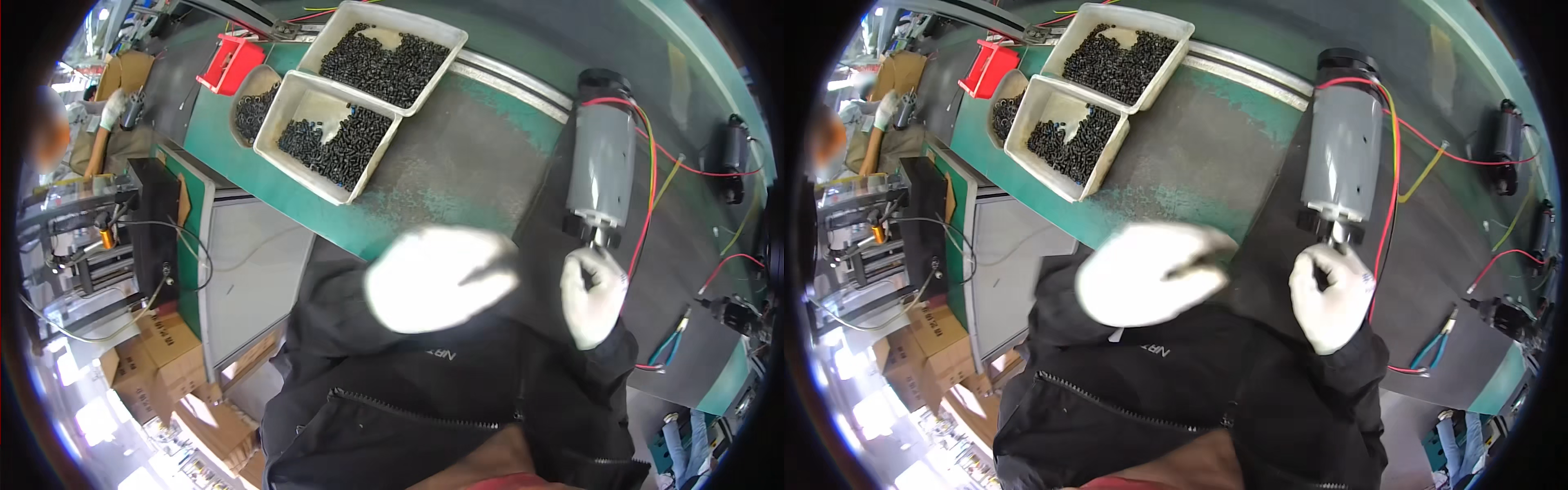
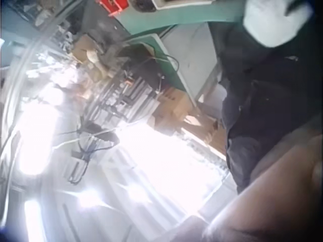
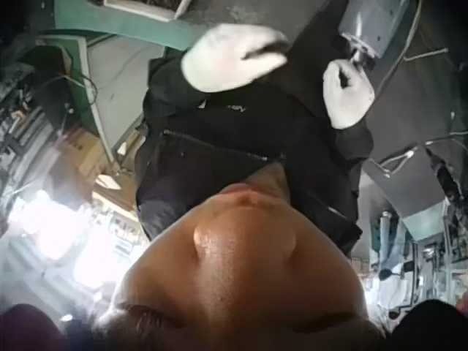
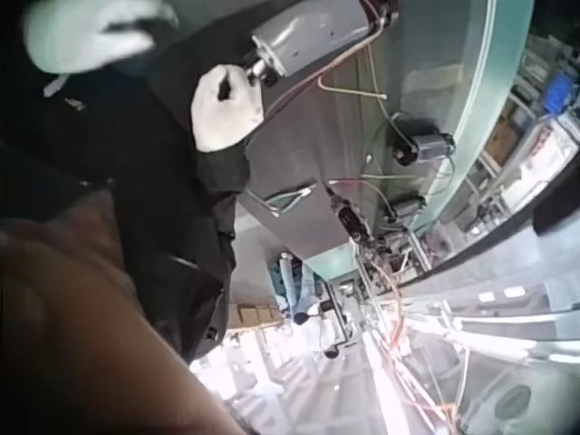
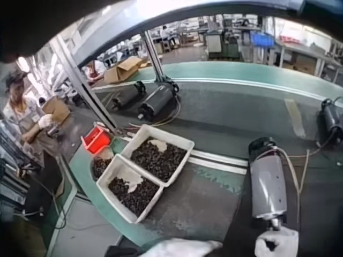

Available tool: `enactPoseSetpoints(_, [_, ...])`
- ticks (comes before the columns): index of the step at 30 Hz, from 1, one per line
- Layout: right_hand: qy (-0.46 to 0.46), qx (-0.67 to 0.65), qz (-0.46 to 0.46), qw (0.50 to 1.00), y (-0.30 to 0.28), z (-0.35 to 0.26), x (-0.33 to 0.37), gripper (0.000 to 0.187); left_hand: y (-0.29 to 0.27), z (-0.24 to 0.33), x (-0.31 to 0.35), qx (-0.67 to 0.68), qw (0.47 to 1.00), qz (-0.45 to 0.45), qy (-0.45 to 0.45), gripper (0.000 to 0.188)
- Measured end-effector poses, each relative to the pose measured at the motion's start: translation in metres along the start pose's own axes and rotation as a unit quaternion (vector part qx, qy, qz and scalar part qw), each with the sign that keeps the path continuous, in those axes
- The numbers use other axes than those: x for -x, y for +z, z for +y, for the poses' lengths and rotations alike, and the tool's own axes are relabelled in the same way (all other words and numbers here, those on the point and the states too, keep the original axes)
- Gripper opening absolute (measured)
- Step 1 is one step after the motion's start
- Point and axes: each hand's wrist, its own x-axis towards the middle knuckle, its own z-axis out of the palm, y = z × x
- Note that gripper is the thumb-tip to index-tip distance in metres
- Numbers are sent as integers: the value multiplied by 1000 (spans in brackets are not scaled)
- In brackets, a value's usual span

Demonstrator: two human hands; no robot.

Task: Assembling electronic motors by attaching fan blades and securing components using an electric screwdriver and pliers.

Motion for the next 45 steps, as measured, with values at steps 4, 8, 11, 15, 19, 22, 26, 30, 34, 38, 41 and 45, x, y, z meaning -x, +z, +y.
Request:
enactPoseSetpoints(4, [100,-91,-115,984,-3,14,6,10,-71,-35,-59,-254,934,161,-194,22])
enactPoseSetpoints(8, [75,-172,-321,929,-60,15,0,30,-132,-149,-118,-392,881,236,-122,31])
enactPoseSetpoints(11, [-16,-250,-129,960,-140,35,36,37,-128,-179,-161,-442,861,223,-119,39])
enactPoseSetpoints(15, [-42,-170,522,835,-184,89,61,40,-123,-172,-170,-397,885,173,-171,42])
enactPoseSetpoints(19, [-81,222,609,757,-248,150,31,40,-141,-199,-157,-381,891,208,-132,42])
enactPoseSetpoints(22, [-64,-486,369,789,-269,244,23,73,-137,-209,-172,-353,896,226,-148,39])
enactPoseSetpoints(26, [-36,-459,133,878,-265,213,-2,133,-127,-192,-164,-376,878,213,-206,44])
enactPoseSetpoints(30, [-19,-303,-52,951,-278,245,11,76,-113,-165,-174,-438,865,166,-181,39])
enactPoseSetpoints(34, [-111,-284,39,952,-236,173,18,48,-109,-190,-188,-329,855,312,-253,39])
enactPoseSetpoints(38, [-159,-466,139,859,-177,110,21,45,-127,-163,-150,-367,879,228,-200,47])
enactPoseSetpoints(41, [-162,-539,145,814,-147,70,29,49,-134,-163,-108,-328,904,263,-79,35])
enactPoseSetpoints(45, [-175,-576,87,794,-125,46,36,52,-92,-82,-78,67,979,194,14,19])
